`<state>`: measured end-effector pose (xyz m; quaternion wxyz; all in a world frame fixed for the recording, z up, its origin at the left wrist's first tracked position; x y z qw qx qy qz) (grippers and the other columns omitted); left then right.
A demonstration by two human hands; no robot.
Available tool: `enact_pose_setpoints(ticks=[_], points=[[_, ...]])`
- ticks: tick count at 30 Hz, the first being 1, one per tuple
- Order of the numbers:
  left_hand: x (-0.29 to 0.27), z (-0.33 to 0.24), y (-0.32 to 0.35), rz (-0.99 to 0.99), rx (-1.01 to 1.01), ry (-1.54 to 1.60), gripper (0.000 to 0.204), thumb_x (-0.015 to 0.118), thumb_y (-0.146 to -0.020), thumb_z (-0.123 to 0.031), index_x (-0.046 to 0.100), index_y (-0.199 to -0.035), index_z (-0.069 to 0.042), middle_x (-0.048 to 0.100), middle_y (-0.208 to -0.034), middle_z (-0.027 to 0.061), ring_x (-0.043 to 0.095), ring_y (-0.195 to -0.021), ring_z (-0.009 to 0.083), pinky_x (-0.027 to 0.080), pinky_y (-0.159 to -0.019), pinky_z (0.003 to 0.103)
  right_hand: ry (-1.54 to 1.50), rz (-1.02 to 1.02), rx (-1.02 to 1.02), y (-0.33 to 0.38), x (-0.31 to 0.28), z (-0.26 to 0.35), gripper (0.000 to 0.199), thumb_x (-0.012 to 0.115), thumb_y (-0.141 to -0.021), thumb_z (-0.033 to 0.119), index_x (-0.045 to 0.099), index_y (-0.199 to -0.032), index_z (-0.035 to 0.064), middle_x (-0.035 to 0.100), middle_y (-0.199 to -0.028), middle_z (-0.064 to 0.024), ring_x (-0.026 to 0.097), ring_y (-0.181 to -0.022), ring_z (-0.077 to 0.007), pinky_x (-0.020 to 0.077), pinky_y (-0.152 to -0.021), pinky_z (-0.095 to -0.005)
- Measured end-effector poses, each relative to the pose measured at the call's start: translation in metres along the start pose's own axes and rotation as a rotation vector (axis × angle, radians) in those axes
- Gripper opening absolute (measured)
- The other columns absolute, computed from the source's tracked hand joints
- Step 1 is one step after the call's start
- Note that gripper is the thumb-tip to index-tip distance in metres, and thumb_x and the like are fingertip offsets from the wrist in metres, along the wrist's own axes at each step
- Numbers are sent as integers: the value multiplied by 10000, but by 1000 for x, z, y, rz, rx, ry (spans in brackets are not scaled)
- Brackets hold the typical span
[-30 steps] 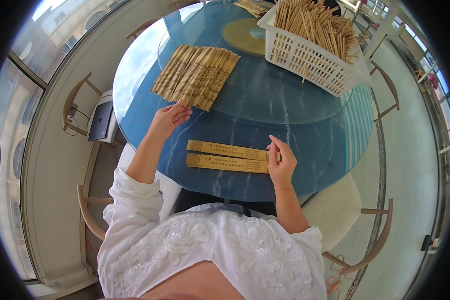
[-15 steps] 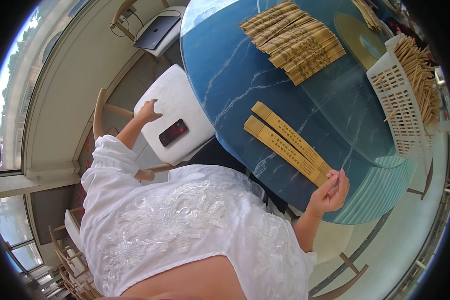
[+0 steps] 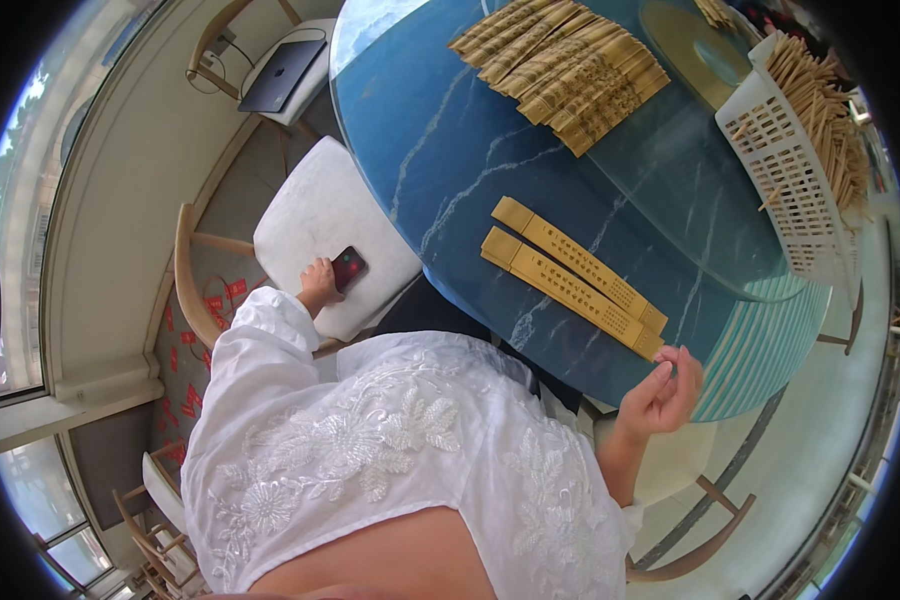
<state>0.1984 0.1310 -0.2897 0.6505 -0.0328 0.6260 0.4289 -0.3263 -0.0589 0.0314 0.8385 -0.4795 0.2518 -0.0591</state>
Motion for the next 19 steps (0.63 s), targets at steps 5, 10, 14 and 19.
enact_pose_setpoints(ticks=[5, 10, 14, 19], points=[[-57, 14, -2, 1, 238, -68, 856, 849, -520, -231, 431, -1244, -50, 502, -1156, 134, 579, -1061, 332, 514, -903, 431, -73, 142, -50, -6, 11, 12, 233, 559, -925, -12, 581, -1152, -59, 636, -938, -150, 613, -771, -251, 536, -670, -324], [-187, 13, 72, -382, 744, -70, 752, 754, -520, 26, 485, -1218, -53, 525, -1181, 127, 532, -1108, 329, 438, -1000, 396, -439, 473, 265, -7, 66, 29, 410, 708, -844, 50, 586, -1231, -7, 660, -1077, -135, 638, -925, -220, 525, -824, -302], [-298, -42, 156, -495, 1032, -144, 733, 812, -561, 10, 519, -1228, -73, 551, -1206, 110, 511, -1178, 295, 381, -1110, 379, -887, 871, 713, -6, 117, 61, 651, 772, -841, 181, 470, -1394, 13, 563, -1287, -146, 588, -1106, -229, 500, -954, -341], [-351, -103, 225, -581, 1344, -276, 630, 813, -714, -87, 532, -1267, -192, 552, -1230, 92, 494, -1222, 267, 329, -1159, 444, -1114, 1464, 940, 2, 147, 90, 1055, 828, -769, 416, 201, -1543, 67, 355, -1510, -184, 491, -1285, -333, 446, -1048, -415]])
Point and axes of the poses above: each hand's wrist, its own y-axis away from the middle knuckle, its own x-axis out of the palm, z = x × y, the point moved 3 cm from there along -y, towards the middle knuckle
